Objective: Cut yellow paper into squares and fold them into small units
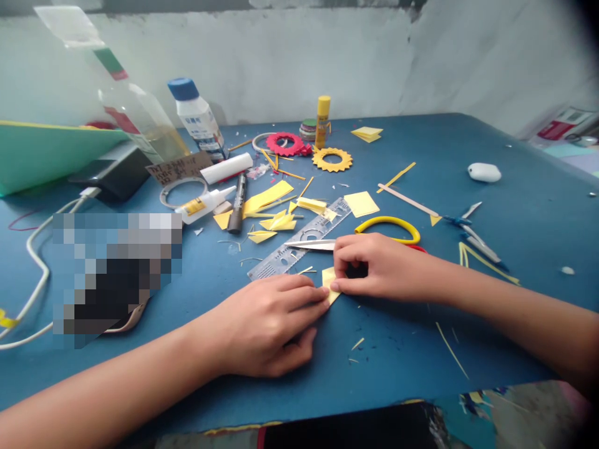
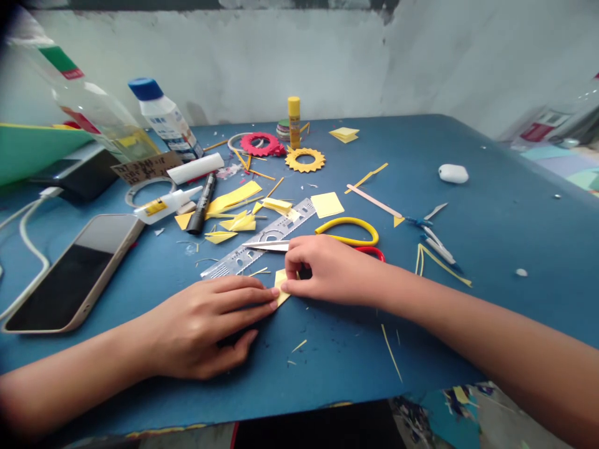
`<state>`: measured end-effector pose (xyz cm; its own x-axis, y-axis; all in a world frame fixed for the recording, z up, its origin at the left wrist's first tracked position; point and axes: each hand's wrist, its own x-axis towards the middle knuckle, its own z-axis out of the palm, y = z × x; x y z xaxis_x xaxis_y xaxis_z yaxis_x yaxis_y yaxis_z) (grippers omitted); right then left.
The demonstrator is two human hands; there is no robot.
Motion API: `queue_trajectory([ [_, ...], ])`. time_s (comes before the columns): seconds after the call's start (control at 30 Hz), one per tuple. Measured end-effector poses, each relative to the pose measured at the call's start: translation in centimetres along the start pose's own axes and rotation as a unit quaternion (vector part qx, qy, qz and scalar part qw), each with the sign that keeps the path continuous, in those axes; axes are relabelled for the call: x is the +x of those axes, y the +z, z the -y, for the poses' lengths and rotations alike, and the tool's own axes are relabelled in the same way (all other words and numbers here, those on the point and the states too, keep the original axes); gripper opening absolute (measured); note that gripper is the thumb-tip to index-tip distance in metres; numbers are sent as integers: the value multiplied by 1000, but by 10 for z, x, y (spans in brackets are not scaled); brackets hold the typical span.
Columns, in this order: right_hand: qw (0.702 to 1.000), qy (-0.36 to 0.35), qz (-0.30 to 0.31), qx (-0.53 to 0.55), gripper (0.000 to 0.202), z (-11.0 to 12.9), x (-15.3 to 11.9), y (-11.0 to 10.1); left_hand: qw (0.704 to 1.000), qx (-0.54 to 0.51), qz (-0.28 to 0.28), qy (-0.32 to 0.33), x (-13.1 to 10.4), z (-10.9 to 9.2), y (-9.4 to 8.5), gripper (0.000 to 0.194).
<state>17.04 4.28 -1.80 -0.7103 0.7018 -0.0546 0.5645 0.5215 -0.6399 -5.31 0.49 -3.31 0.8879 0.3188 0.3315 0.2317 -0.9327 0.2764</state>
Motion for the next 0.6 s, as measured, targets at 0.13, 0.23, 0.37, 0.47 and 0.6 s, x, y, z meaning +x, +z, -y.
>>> queue_trajectory([
  [0.13,1000,-3,4,6,19,-1,0,-1,999,43,-2,13,0,-1,1,33],
  [0.23,1000,-3,4,5,19,-1,0,-1,999,44,7,16,0,-1,0,35],
  [0.37,1000,-2,8,6,19,-2,1,-1,1000,2,29,-8,-1,0,-3,39],
  [0.47,1000,-2,12,9,19,-3,2,-1,998,-33,40,-25,-1,3,-4,42],
  [0.6,1000,-2,12,12,18,-3,1,-2,998,-27,52,-21,-2,3,-5,41],
])
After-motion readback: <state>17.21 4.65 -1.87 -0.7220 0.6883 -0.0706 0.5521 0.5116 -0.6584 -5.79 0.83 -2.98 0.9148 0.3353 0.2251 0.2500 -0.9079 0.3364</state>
